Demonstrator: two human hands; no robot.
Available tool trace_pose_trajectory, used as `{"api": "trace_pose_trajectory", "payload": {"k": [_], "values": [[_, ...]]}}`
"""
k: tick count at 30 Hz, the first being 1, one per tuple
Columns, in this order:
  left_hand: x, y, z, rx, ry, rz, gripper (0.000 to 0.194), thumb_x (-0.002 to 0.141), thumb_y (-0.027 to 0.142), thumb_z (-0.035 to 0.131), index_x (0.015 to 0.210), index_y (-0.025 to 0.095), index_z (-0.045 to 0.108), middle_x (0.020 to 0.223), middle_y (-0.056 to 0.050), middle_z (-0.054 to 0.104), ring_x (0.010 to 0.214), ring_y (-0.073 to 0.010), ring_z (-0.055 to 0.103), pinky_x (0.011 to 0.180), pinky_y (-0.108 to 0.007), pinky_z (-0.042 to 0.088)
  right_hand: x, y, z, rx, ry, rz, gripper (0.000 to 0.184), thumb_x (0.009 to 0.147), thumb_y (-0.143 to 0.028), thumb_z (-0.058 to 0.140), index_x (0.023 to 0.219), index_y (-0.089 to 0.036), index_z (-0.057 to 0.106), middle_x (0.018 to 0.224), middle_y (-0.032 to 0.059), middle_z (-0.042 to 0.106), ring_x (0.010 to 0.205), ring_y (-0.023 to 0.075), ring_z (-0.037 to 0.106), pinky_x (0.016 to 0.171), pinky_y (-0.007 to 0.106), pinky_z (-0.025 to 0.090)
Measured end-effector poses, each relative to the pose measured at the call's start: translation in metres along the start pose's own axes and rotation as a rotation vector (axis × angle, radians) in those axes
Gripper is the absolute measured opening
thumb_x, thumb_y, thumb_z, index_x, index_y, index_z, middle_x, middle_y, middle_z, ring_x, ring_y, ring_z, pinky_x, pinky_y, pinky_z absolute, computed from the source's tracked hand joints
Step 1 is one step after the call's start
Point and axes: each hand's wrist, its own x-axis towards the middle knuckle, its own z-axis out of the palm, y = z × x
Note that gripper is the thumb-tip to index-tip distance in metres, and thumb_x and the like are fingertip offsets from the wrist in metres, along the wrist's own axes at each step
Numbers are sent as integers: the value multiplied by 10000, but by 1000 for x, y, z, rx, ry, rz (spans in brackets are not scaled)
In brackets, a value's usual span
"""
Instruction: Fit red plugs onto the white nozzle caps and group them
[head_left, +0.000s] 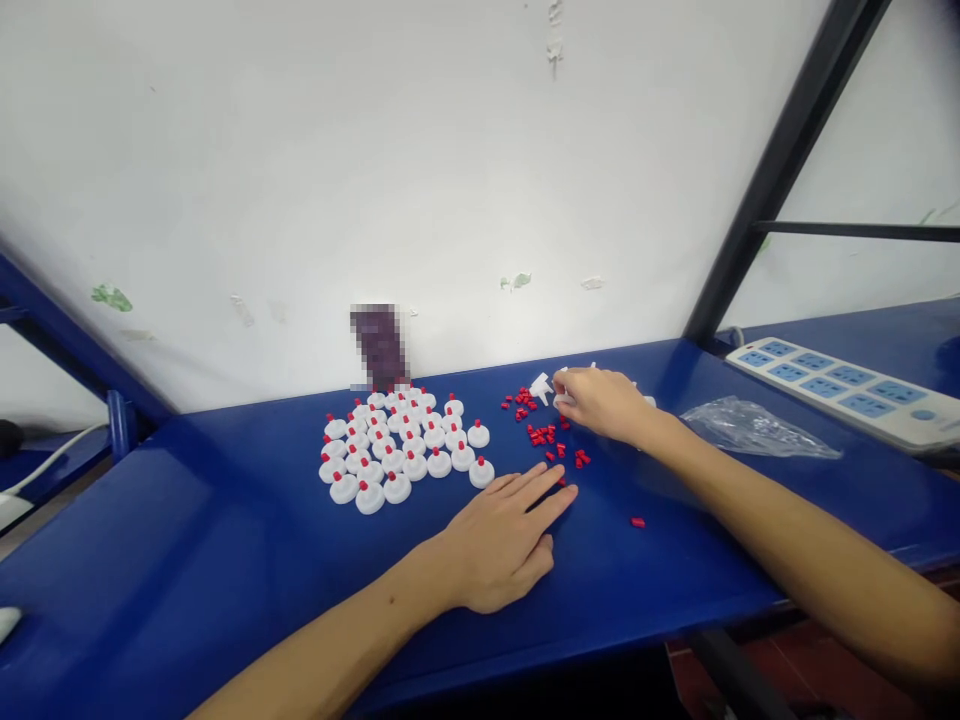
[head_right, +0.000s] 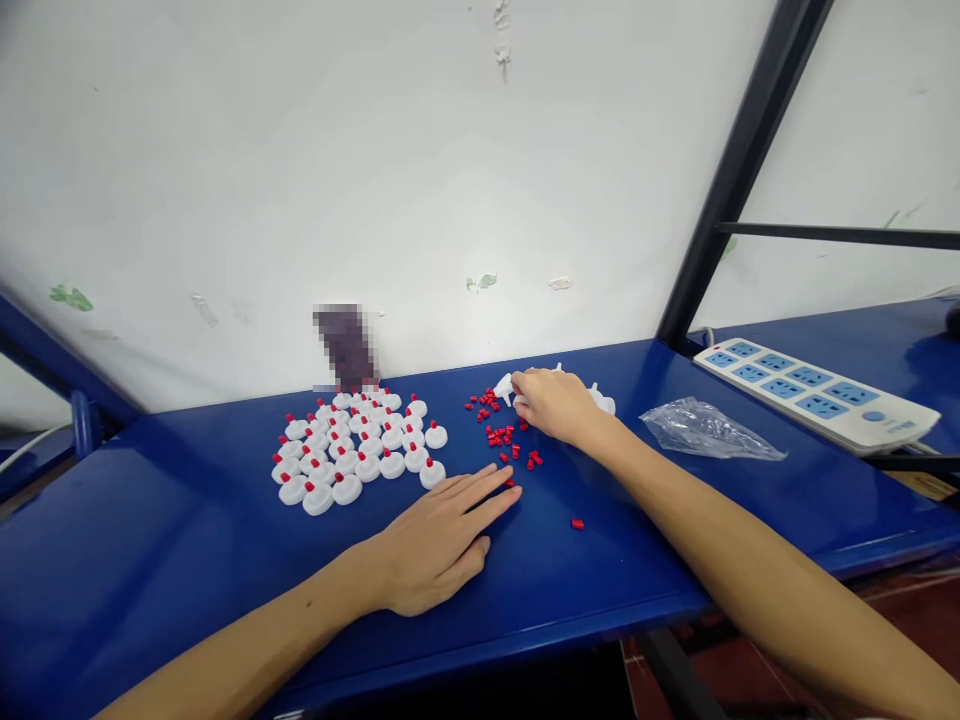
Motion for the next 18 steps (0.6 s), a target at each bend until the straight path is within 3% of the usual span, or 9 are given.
{"api": "trace_pose_trajectory", "payload": {"k": [5,9,11,13,18], "values": [[-2,0,1,-11,46,21,521,944,186,439,1462,172,395,1541,-132,399,1428,-305,363,1153,-512,341,-3,-3,-4,41,111,0,189,963,-307,458,1007,-193,602,937,75,694,725,209,615,588,289,296],[-4,-1,4,-38,118,38,456,927,177,479,1383,169,491,1431,-120,531,1367,-282,445,1158,-494,337,-3,-9,-5,118,205,-15,218,988,-334,425,939,-198,587,930,55,682,792,199,606,659,295,347],[-4,-2,6,-54,157,34,369,933,152,471,1287,164,574,1336,-101,604,1309,-259,502,1173,-484,310,-2,-12,-2,230,266,-27,229,983,-358,441,915,-198,590,947,60,676,862,211,597,727,306,379],[-5,-3,7,-85,193,34,320,927,104,458,1185,164,638,1229,-86,659,1202,-235,571,1132,-451,363,0,-13,1,414,327,-51,221,956,-381,490,899,-198,601,971,71,667,916,229,580,765,323,401],[-6,-4,8,-180,253,10,283,914,51,458,1011,152,704,1019,-81,701,922,-213,610,864,-352,511,1,-13,5,770,383,-132,207,915,-402,562,876,-205,613,1070,75,633,1018,236,540,752,320,424]]}}
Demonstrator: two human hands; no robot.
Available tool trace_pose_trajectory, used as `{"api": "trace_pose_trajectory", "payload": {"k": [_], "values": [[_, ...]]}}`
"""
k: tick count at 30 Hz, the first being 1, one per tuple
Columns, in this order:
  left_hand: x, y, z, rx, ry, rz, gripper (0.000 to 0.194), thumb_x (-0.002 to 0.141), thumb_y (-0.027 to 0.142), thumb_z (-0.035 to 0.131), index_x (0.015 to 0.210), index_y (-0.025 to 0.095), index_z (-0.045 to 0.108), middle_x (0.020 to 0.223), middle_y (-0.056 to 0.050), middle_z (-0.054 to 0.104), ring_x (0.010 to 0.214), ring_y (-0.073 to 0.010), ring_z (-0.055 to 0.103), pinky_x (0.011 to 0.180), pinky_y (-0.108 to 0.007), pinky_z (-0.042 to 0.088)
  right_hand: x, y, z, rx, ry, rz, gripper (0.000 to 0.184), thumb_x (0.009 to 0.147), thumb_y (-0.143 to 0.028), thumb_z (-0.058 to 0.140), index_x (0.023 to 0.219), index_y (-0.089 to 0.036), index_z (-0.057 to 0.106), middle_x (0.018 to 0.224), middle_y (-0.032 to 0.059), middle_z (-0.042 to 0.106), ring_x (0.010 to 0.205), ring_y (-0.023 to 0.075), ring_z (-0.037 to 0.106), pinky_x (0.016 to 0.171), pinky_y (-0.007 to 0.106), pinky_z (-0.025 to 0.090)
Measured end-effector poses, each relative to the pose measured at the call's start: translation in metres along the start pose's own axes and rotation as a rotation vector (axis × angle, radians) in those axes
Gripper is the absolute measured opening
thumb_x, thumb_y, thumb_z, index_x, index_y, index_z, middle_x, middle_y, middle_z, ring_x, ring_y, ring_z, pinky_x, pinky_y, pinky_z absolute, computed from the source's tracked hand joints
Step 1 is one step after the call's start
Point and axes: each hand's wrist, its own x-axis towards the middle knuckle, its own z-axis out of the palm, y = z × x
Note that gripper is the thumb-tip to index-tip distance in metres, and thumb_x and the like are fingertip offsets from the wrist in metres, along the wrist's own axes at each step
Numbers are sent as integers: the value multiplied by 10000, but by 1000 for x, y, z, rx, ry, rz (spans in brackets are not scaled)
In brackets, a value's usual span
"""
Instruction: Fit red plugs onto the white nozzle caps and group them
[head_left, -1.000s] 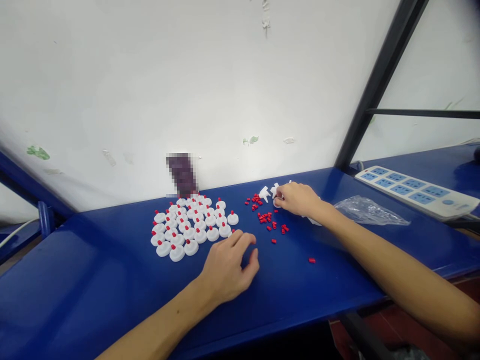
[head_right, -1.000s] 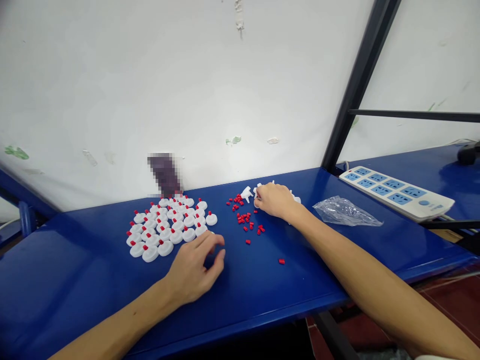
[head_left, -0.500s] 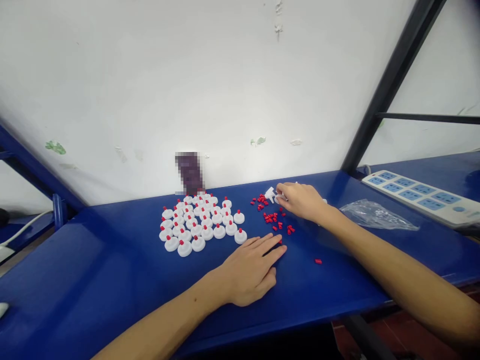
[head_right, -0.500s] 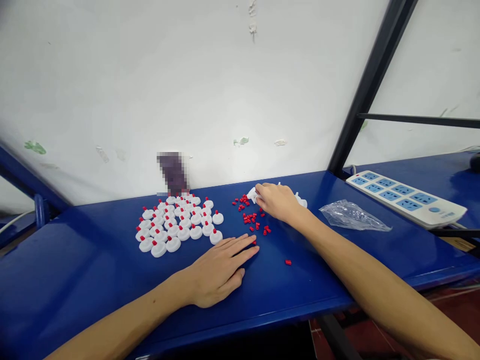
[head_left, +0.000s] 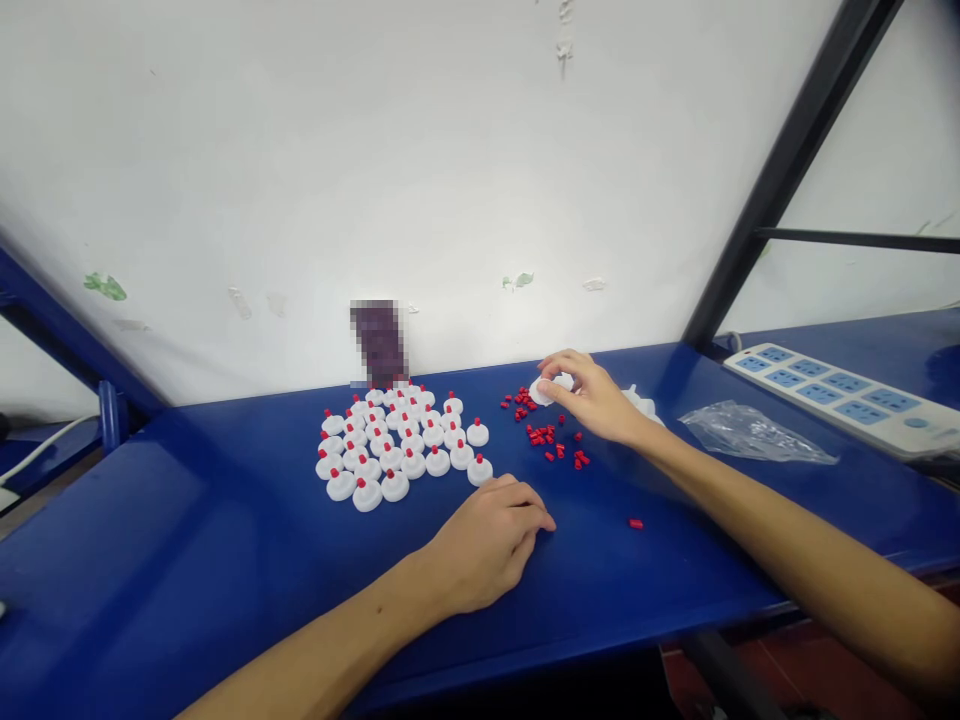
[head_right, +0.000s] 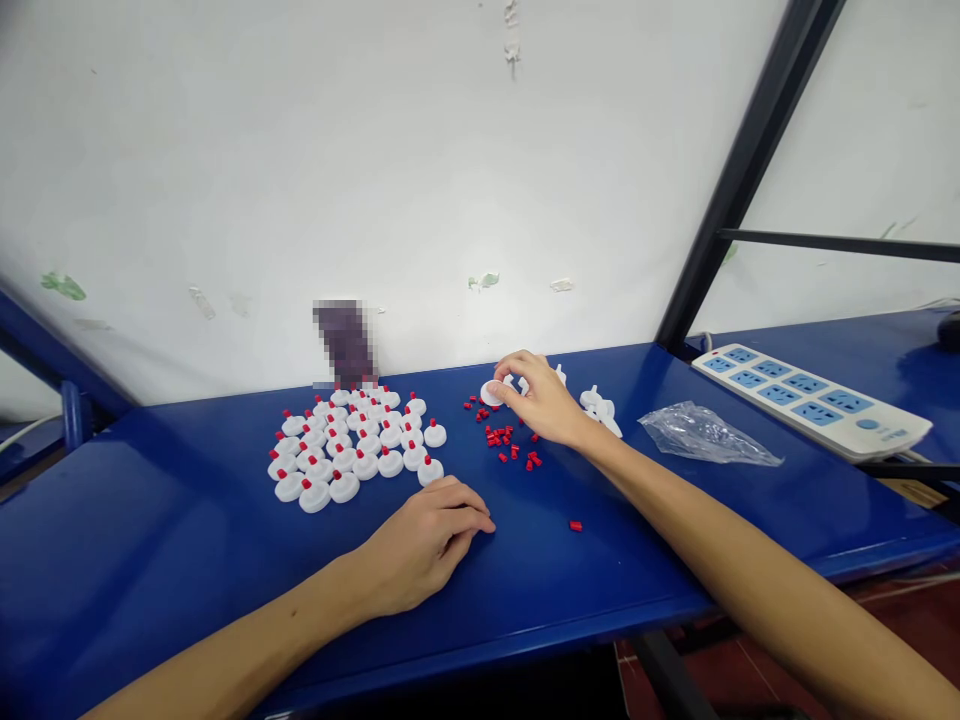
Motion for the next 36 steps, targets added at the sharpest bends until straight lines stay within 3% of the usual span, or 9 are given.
{"api": "trace_pose_trajectory", "payload": {"k": [6,10,14,17,21,23,29,36], "values": [[-2,0,0,25,8,-43,281,909,46,473,1023,157,705,1007,-81,663,883,-203,594,846,-351,501,-7,-14,6,411,209,37,234,930,-439,540,877,-211,551,757,-16,512,631,138,456,595,276,377],[-3,0,-2,34,14,-55,285,940,80,474,1124,169,672,1010,-85,650,922,-209,598,857,-354,506,-12,-27,12,444,141,89,276,920,-479,551,865,-210,537,684,-36,476,555,120,397,536,263,333],[-6,3,-4,-19,60,122,300,948,56,429,1071,174,676,1022,-94,648,898,-182,606,841,-310,516,-15,-35,13,374,78,63,281,924,-459,559,827,-195,563,692,-23,494,612,134,432,587,273,353],[-5,6,-7,-134,187,151,278,948,46,443,1052,166,671,1033,-94,639,893,-156,626,801,-258,521,-18,-37,12,402,34,56,280,964,-449,494,858,-197,551,717,-15,504,645,145,443,612,280,365],[-1,4,-11,-177,555,30,216,942,55,506,981,187,673,956,-61,626,860,-149,618,780,-265,501,-28,-43,14,411,-68,-42,284,1013,-438,391,902,-204,509,692,-27,469,608,141,424,576,276,351],[0,1,-13,-164,652,-39,195,939,69,529,990,199,665,936,-51,614,849,-157,601,772,-282,488,-33,-48,15,411,-159,-124,281,1024,-427,368,904,-205,492,677,-34,458,581,133,415,558,271,344],[0,-4,-10,-259,716,-108,109,938,103,548,939,207,581,920,-43,588,855,-173,570,771,-306,477,-39,-59,15,383,-237,-235,267,1036,-372,345,866,-204,463,698,-35,452,571,117,415,554,262,344],[-2,-3,-9,-265,760,-43,134,918,70,565,908,202,584,907,-43,603,871,-177,585,802,-321,488,-37,-57,14,341,-282,-239,253,1039,-351,331,879,-205,461,688,-40,432,573,118,404,558,263,332]]}}
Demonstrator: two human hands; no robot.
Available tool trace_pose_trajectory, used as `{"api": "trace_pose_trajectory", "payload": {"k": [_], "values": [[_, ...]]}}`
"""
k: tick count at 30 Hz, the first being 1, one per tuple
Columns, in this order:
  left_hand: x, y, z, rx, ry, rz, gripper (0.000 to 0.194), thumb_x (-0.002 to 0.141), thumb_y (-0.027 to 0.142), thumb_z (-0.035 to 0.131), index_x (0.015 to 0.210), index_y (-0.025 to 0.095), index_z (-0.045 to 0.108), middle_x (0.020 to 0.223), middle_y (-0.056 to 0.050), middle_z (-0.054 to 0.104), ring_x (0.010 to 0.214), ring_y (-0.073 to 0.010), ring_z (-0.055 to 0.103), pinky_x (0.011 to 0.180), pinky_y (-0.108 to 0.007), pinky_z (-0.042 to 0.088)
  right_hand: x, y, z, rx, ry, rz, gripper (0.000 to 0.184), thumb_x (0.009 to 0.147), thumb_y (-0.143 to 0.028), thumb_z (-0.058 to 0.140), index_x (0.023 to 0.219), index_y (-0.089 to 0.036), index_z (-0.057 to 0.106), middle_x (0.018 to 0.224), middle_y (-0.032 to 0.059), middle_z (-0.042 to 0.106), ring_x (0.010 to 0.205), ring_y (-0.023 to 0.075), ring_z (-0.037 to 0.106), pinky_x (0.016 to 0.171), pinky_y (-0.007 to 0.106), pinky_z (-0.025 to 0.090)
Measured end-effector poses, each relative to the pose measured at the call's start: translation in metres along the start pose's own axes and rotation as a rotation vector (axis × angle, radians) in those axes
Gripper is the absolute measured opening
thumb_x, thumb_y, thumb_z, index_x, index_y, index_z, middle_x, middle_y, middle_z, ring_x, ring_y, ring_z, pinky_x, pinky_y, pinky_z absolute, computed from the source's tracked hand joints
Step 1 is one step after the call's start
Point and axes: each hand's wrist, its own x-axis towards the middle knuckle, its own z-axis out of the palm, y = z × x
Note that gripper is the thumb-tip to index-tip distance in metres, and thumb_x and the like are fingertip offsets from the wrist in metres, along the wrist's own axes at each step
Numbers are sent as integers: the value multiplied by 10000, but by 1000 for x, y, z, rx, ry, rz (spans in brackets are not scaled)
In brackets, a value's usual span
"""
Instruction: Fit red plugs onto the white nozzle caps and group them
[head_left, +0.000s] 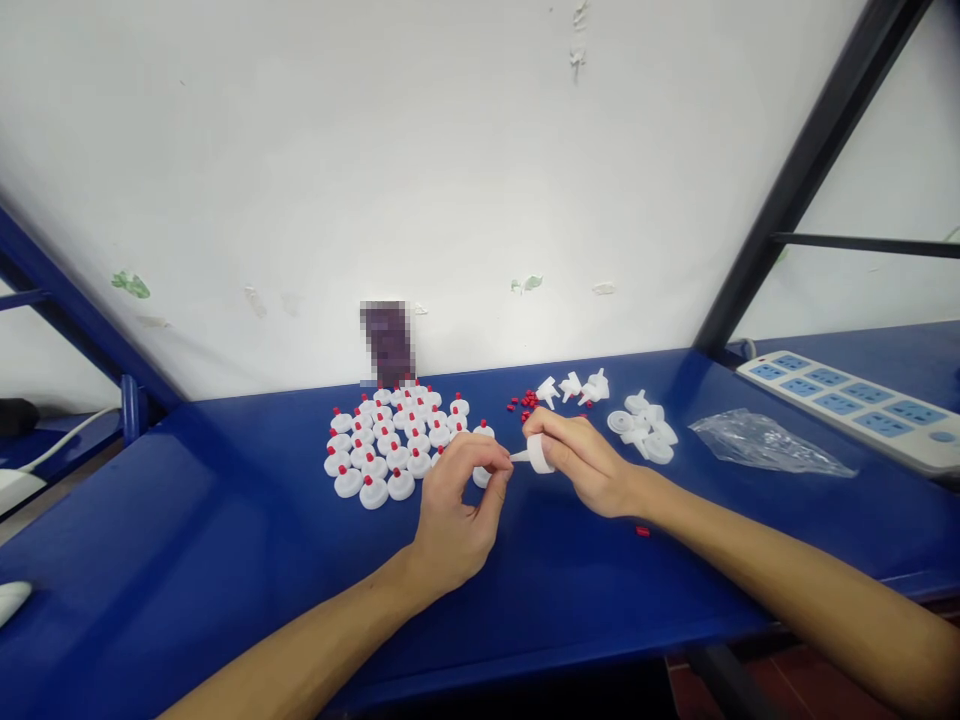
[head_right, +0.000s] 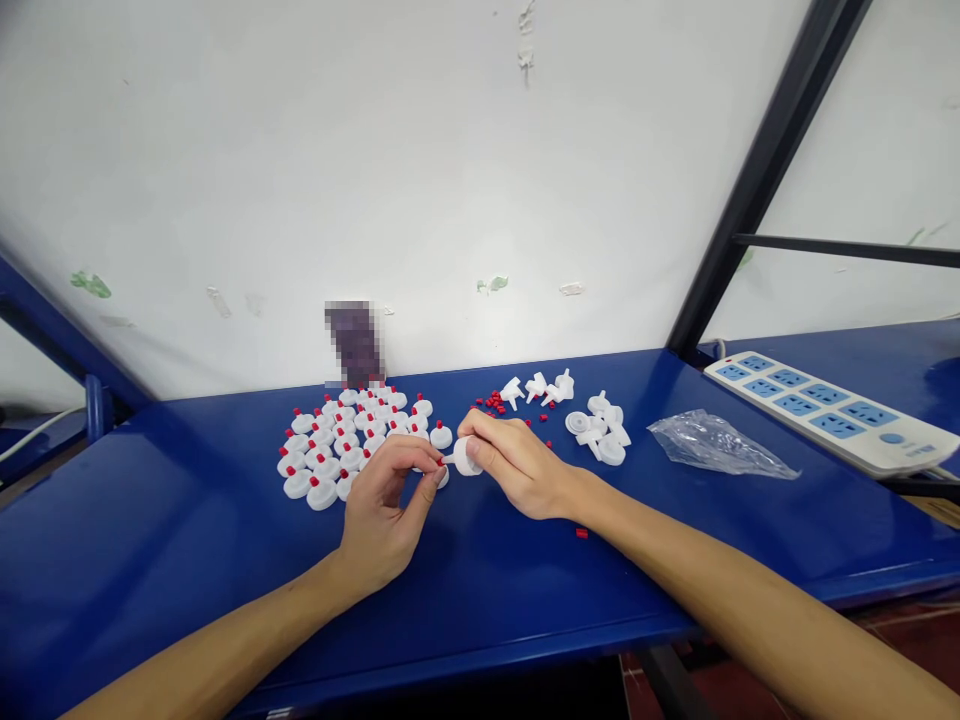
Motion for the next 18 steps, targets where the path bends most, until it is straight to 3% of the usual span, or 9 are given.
{"api": "trace_pose_trajectory", "payload": {"k": [5,9,12,15,18], "values": [[0,1,1,-38,30,-32,131,887,77,620,933,200,624,914,-38,636,860,-164,621,780,-291,520,1,-3,1,32,-30,30,259,1050,-355,325,947,-197,503,738,-23,472,613,122,423,582,261,351],[6,2,0,-202,132,-305,165,841,144,712,982,204,651,905,-24,700,828,-144,680,762,-240,552,2,-5,3,135,37,31,254,1048,-340,374,1100,-198,578,887,27,571,693,125,498,617,255,398],[11,1,-2,-293,173,-466,233,789,207,776,995,189,670,888,-31,728,829,-152,697,730,-221,557,1,-4,5,262,-1,79,228,1038,-335,430,1100,-201,604,794,-3,540,580,95,465,525,229,370],[14,-2,-4,-325,151,-543,332,781,265,785,1079,176,667,928,-49,727,846,-166,693,703,-228,556,0,-3,8,384,-39,123,227,1038,-341,438,1122,-201,595,747,-25,517,518,76,452,480,215,357],[13,-5,-6,-299,52,-531,277,864,331,701,1082,167,650,889,-37,697,745,-143,657,633,-230,530,0,-5,9,429,-40,98,226,1043,-311,424,1134,-197,596,802,-15,545,512,63,477,488,211,381]]}}
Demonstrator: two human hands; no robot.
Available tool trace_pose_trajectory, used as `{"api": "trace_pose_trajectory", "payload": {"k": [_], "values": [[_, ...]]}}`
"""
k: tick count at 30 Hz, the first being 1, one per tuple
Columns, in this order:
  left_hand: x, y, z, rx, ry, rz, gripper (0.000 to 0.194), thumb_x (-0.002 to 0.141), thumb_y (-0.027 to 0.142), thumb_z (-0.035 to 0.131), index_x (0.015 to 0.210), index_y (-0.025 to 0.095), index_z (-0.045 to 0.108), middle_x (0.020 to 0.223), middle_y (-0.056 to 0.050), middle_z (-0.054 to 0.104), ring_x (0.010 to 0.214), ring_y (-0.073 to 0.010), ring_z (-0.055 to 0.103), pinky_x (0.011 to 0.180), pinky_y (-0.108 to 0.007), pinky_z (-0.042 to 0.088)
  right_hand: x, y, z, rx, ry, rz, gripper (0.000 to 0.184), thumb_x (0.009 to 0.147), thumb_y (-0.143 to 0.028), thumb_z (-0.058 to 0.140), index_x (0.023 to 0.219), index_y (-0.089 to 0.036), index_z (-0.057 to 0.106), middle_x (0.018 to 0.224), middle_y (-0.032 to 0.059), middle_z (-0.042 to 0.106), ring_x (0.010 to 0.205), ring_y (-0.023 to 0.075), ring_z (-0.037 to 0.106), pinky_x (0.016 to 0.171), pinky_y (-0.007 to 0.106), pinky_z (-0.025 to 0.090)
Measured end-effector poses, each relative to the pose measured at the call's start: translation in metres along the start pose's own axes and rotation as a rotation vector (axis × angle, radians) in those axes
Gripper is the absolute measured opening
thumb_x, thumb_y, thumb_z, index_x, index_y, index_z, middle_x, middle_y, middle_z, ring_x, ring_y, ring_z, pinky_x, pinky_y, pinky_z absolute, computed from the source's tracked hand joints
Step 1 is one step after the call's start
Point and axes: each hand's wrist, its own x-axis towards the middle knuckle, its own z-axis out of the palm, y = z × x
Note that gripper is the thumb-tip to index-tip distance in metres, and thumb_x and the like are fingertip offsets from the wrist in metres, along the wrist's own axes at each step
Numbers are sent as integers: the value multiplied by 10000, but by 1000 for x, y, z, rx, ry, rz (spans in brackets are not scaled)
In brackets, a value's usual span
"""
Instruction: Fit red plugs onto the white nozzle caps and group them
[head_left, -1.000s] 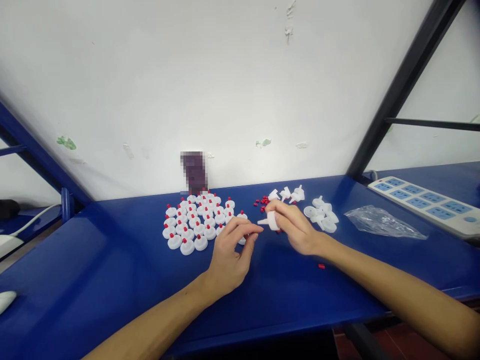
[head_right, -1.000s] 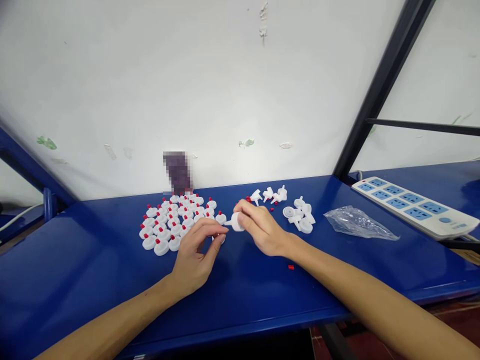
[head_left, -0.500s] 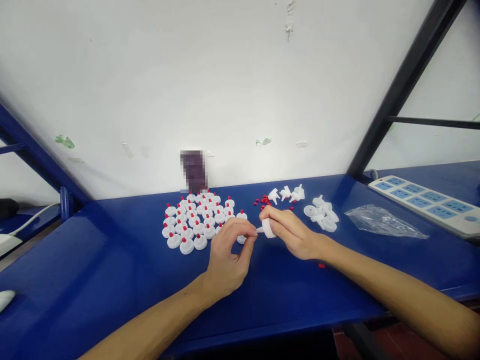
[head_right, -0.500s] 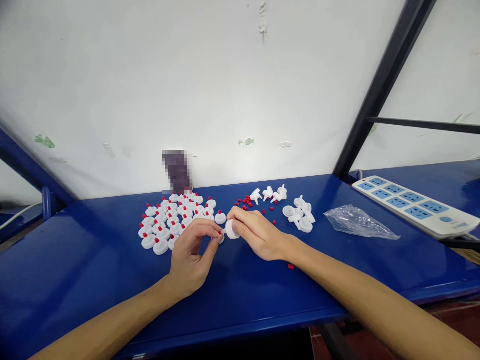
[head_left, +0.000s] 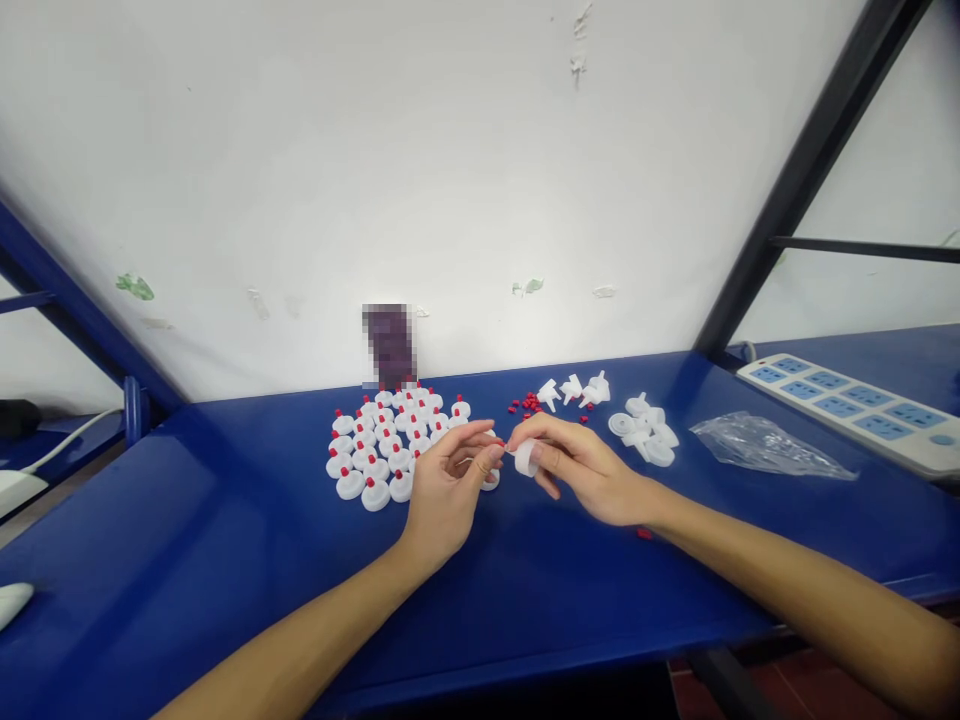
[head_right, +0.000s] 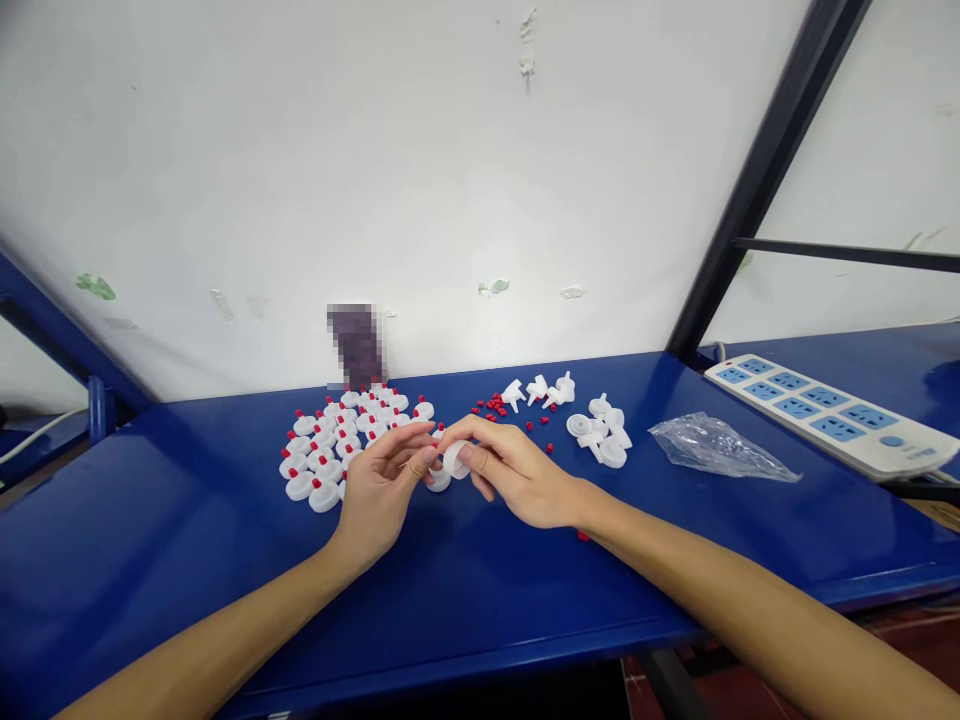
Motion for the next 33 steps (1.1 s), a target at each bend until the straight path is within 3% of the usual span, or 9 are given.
{"api": "trace_pose_trajectory", "payload": {"k": [2,7,15,19,22,25,28,33], "values": [[-1,-1,-2,80,-110,36,223,948,368,587,1012,162,642,810,-16,658,685,-128,611,610,-232,496,1,-2,1,3,-20,-33,236,1046,-277,404,1126,-193,609,844,-3,559,529,62,501,518,217,417],[-5,2,-6,398,-307,142,357,1042,351,403,817,163,606,686,16,588,634,-115,529,630,-247,388,1,-2,4,-14,7,-56,204,1014,-270,466,1009,-174,646,816,-2,568,567,74,533,542,215,437],[-9,1,-6,527,-366,219,345,1049,301,369,773,174,533,656,33,515,602,-112,483,612,-244,352,-4,2,9,75,7,17,282,954,-389,478,855,-150,590,698,-17,535,485,98,525,477,231,404],[-11,2,-3,621,-380,357,305,1028,250,387,747,181,481,659,30,469,590,-118,436,588,-251,327,-6,0,15,10,67,36,348,948,-437,473,726,-171,507,604,-48,437,454,81,411,450,221,317],[-13,4,-2,686,-399,503,291,1007,214,389,721,190,432,647,28,433,577,-127,399,565,-261,305,-6,-2,19,-115,108,-36,339,915,-387,530,652,-182,468,560,-58,395,488,79,336,466,217,269],[-13,4,-4,719,-445,602,250,1006,203,370,779,188,473,662,14,468,600,-144,422,584,-270,330,-7,-3,21,-205,96,-93,284,764,-320,662,629,-192,446,556,-65,419,488,74,323,466,216,257],[-11,2,-6,749,-519,631,239,1016,214,338,855,182,511,711,-15,533,636,-163,459,610,-282,364,-8,-3,24,-327,120,-164,341,617,-259,733,626,-210,396,559,-75,418,484,70,315,469,221,253],[-11,-1,-5,849,-609,670,284,1022,240,296,848,184,514,731,-48,574,645,-189,480,631,-309,393,-14,1,29,-392,143,-364,330,633,-343,635,663,-238,324,557,-72,342,473,98,288,474,258,224]]}}
